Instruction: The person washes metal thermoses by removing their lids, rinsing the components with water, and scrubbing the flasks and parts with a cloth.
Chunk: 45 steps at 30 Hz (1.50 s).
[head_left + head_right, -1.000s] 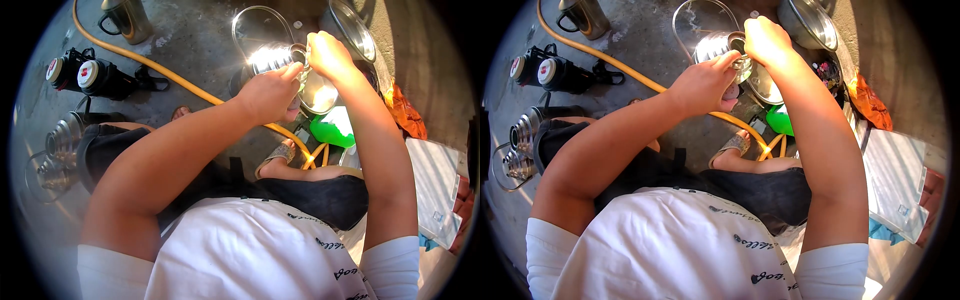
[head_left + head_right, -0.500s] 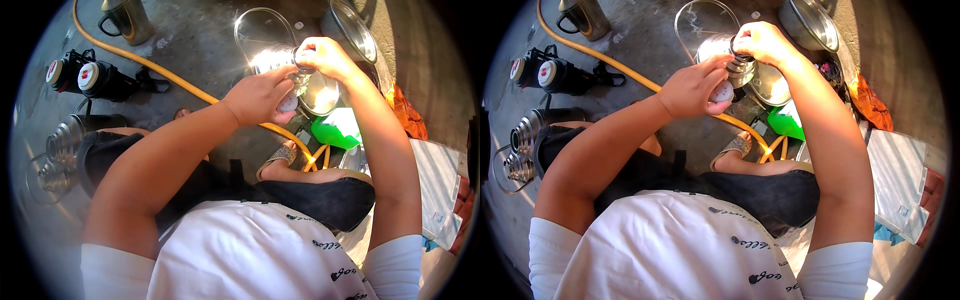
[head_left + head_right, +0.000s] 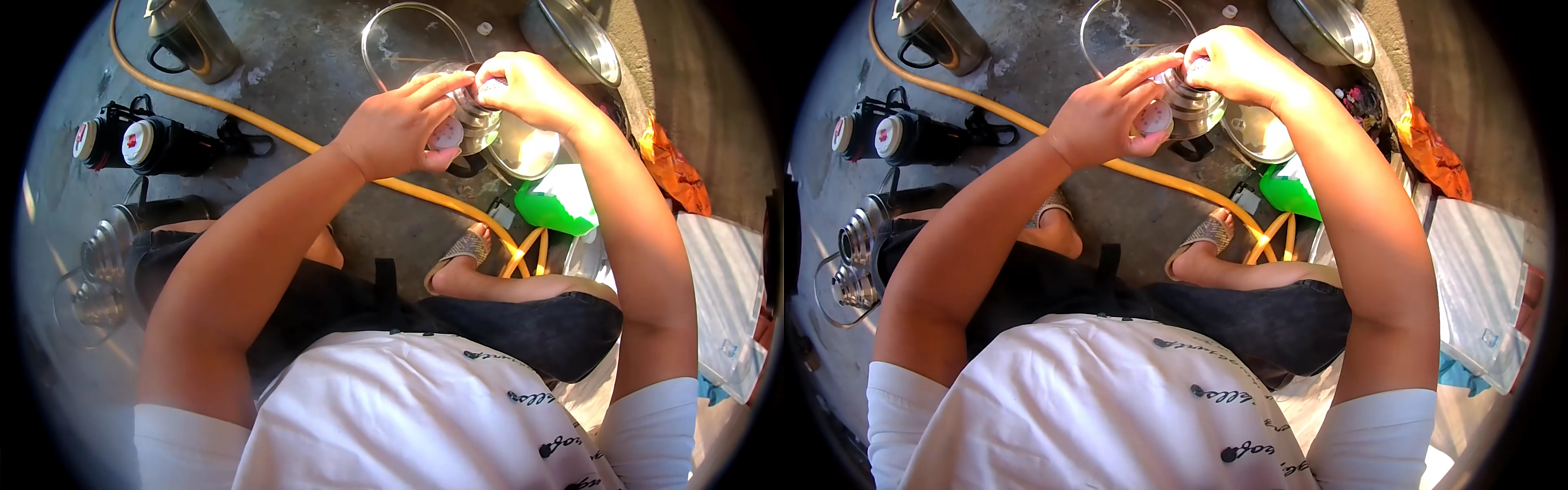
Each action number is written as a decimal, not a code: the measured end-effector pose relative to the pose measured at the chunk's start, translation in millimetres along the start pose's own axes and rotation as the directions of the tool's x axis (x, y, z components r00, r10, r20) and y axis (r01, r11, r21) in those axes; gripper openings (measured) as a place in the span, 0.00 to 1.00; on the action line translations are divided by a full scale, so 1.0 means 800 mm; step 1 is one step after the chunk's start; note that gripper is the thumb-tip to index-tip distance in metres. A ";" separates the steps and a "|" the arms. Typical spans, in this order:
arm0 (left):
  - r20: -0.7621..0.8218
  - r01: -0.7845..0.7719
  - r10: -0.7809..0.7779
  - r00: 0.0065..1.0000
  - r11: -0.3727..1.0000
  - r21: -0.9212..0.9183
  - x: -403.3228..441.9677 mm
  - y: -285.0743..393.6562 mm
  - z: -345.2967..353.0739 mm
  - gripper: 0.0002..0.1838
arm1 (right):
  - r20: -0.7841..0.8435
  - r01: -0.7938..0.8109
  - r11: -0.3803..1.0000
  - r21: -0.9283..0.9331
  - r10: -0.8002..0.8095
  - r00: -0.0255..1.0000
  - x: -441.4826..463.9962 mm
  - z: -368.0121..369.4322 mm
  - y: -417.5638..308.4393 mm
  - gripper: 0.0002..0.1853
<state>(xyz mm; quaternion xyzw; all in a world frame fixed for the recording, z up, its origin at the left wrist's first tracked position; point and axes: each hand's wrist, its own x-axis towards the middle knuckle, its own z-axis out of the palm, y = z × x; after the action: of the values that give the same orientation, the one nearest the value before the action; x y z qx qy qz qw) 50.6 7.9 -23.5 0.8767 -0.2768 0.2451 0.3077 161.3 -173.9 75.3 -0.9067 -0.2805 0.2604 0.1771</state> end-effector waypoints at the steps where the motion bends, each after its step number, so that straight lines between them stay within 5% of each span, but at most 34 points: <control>1: 0.010 0.009 -0.009 1.000 1.000 0.011 0.001 0.001 -0.001 0.19 | -0.031 0.099 0.995 -0.030 -0.100 0.995 -0.003 -0.002 0.003 0.10; 2: 0.019 0.019 -0.020 1.000 1.000 0.022 0.002 0.002 -0.003 0.19 | -0.058 0.196 0.978 -0.064 -0.200 0.978 -0.004 -0.003 0.004 0.11; 8: -0.007 0.069 -0.069 0.998 0.998 -0.003 0.001 0.004 0.004 0.17 | -0.071 0.062 0.988 0.142 -0.053 0.996 0.000 0.007 -0.005 0.10; 18: 0.026 0.128 -0.128 0.991 0.991 0.027 0.004 0.007 0.002 0.13 | 0.158 0.100 0.879 -0.467 -0.028 0.987 -0.007 -0.014 -0.037 0.05; 24: 0.073 0.164 -0.163 0.984 0.986 -0.008 0.001 0.007 0.000 0.12 | 0.053 -0.028 0.998 -0.061 0.032 0.998 -0.003 0.002 -0.021 0.07; 26: 0.091 0.151 -0.150 0.984 0.988 -0.008 0.003 0.007 -0.002 0.12 | 0.063 0.013 0.998 -0.063 -0.009 0.998 -0.005 -0.001 -0.019 0.07; 29: 0.083 0.140 -0.136 0.987 0.989 -0.040 0.004 0.006 -0.001 0.13 | 0.175 0.111 0.814 -0.570 -0.012 0.985 -0.007 -0.015 -0.017 0.06; 32: 0.046 0.118 -0.114 0.992 0.988 -0.098 0.003 0.004 0.006 0.13 | 0.027 0.086 0.677 -0.731 -0.096 0.995 -0.006 -0.005 -0.019 0.05; 34: 0.092 0.165 -0.157 0.983 0.982 -0.093 0.003 0.009 -0.002 0.14 | -0.007 0.071 0.736 -0.673 -0.103 0.995 -0.011 -0.010 -0.025 0.05; 36: 0.143 0.204 -0.191 0.971 0.976 -0.082 0.004 0.009 -0.008 0.16 | 0.243 0.074 0.932 -0.354 0.016 0.970 -0.011 -0.022 -0.031 0.04; 38: 0.161 0.198 -0.184 0.970 0.977 -0.078 0.004 0.009 -0.009 0.17 | 0.210 0.086 0.936 -0.340 -0.013 0.978 -0.010 -0.018 -0.022 0.04; 41: 0.173 0.201 -0.185 0.967 0.976 -0.080 0.004 0.008 -0.006 0.19 | 0.181 0.124 0.834 -0.538 -0.029 0.983 -0.006 -0.015 -0.021 0.05; 43: 0.130 0.167 -0.155 0.979 0.983 -0.082 0.004 0.005 0.000 0.19 | 0.039 0.147 0.630 -0.763 -0.182 0.983 -0.010 -0.011 -0.034 0.07; 45: 0.089 0.139 -0.132 0.987 0.987 -0.082 0.003 0.005 0.002 0.20 | -0.002 0.167 0.628 -0.760 -0.258 0.966 -0.004 -0.008 -0.014 0.07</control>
<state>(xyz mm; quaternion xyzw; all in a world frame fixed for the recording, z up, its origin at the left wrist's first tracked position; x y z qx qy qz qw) 50.6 3.1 -21.7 0.8886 -0.2397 0.1746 0.3499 157.9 -167.8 86.8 -0.8713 -0.4578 0.0472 -0.1703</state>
